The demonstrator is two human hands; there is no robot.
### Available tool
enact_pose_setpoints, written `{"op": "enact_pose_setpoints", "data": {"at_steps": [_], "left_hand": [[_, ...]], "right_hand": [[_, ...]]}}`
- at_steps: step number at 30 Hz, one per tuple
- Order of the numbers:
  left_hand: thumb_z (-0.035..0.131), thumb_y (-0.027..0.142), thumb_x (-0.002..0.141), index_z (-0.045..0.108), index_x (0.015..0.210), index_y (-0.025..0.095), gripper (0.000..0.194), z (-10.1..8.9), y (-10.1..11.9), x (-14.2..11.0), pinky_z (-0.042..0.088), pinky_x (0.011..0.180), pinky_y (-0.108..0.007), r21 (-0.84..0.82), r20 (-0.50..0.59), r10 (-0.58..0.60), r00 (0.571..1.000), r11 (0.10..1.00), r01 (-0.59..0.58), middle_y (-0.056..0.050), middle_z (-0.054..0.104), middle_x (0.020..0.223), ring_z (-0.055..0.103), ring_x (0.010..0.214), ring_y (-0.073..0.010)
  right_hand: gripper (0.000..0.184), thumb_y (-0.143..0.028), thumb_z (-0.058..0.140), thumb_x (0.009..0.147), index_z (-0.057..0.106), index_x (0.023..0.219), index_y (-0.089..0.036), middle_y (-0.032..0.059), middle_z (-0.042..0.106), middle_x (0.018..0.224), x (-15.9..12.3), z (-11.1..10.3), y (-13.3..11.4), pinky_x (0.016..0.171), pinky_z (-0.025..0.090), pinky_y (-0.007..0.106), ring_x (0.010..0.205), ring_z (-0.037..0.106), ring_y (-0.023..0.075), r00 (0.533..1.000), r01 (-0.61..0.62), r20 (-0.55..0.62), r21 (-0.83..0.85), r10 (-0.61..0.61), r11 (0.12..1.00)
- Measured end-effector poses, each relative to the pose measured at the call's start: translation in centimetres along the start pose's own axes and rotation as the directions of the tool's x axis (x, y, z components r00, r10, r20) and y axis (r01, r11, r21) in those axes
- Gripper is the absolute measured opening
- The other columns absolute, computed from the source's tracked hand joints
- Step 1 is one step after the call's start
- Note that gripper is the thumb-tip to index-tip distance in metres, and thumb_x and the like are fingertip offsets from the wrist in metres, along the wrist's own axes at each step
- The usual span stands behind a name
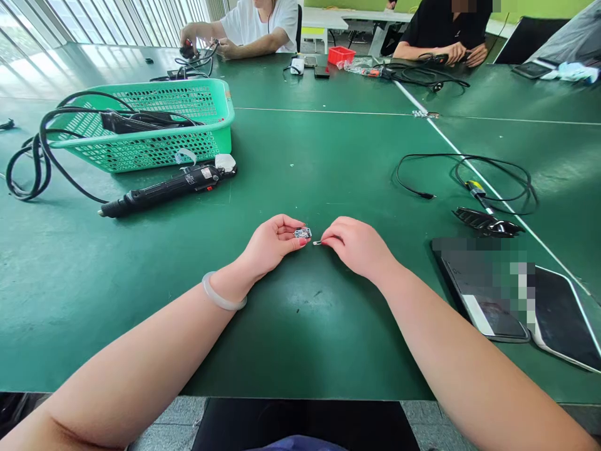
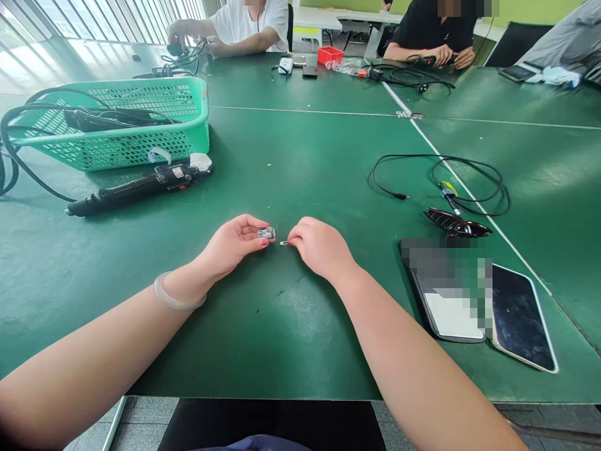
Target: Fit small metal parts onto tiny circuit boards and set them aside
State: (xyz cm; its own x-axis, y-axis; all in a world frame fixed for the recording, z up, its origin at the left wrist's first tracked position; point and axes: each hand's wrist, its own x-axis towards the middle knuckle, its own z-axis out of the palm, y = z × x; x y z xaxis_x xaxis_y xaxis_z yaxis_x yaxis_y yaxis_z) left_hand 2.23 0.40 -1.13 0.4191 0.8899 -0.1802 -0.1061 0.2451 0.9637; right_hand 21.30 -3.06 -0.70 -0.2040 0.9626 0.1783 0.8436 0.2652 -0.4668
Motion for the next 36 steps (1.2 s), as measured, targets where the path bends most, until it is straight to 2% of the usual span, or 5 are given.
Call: {"op": "enact_pose_setpoints", "data": {"at_steps": [4,6,11,21,36], "left_hand": [[0.073,0.009,0.065,0.058,0.087,0.012,0.027,0.1,-0.1,-0.1,0.052,0.079,-0.03,0.082,0.029,-0.005,1.0,0.997,0.002,-0.003,0.069,0.084,0.065,0.077,-0.011],[0.073,0.008,0.065,0.058,0.088,0.012,0.028,0.0,-0.2,-0.1,0.052,0.078,-0.03,0.114,0.043,-0.004,0.999,0.993,-0.001,-0.003,0.068,0.083,0.065,0.076,-0.011],[0.072,0.008,0.065,0.058,0.089,0.013,0.028,-0.1,-0.1,-0.2,0.052,0.079,-0.03,0.159,0.076,0.007,0.997,0.987,-0.019,-0.002,0.067,0.081,0.064,0.077,-0.011],[0.072,0.009,0.065,0.059,0.087,0.014,0.026,0.0,-0.1,-0.2,0.052,0.081,-0.032,0.18,0.093,-0.006,0.996,0.984,-0.011,-0.002,0.068,0.081,0.065,0.078,-0.0122],[0.072,0.01,0.066,0.059,0.087,0.014,0.025,0.0,0.0,-0.3,0.052,0.081,-0.032,0.176,0.093,-0.01,0.996,0.984,-0.006,-0.002,0.068,0.081,0.065,0.079,-0.0123]], "right_hand": [[0.013,-0.019,0.058,0.083,0.067,0.074,-0.02,0.0017,0.064,0.079,-0.4,-0.8,-0.4,0.063,0.043,0.028,0.071,0.057,0.0145,0.974,0.012,-0.228,0.087,0.008,0.996],[0.012,-0.019,0.058,0.083,0.067,0.076,-0.021,0.0016,0.064,0.081,-0.6,-0.7,-1.1,0.062,0.043,0.027,0.07,0.057,0.0136,0.963,0.07,-0.266,0.115,-0.037,0.991],[0.015,-0.018,0.054,0.086,0.067,0.077,-0.02,0.0023,0.064,0.082,-0.8,0.1,-2.3,0.064,0.045,0.027,0.073,0.058,0.0135,0.958,0.162,-0.247,0.044,-0.147,0.986],[0.014,-0.017,0.055,0.086,0.066,0.078,-0.019,0.0028,0.065,0.083,-0.7,0.2,-2.5,0.064,0.045,0.027,0.074,0.059,0.0144,0.965,0.156,-0.206,-0.036,-0.16,0.987],[0.015,-0.02,0.053,0.088,0.067,0.082,-0.019,0.0025,0.066,0.085,-0.8,0.3,-2.5,0.062,0.045,0.026,0.074,0.06,0.0136,0.954,0.175,-0.237,-0.066,-0.186,0.982]]}}
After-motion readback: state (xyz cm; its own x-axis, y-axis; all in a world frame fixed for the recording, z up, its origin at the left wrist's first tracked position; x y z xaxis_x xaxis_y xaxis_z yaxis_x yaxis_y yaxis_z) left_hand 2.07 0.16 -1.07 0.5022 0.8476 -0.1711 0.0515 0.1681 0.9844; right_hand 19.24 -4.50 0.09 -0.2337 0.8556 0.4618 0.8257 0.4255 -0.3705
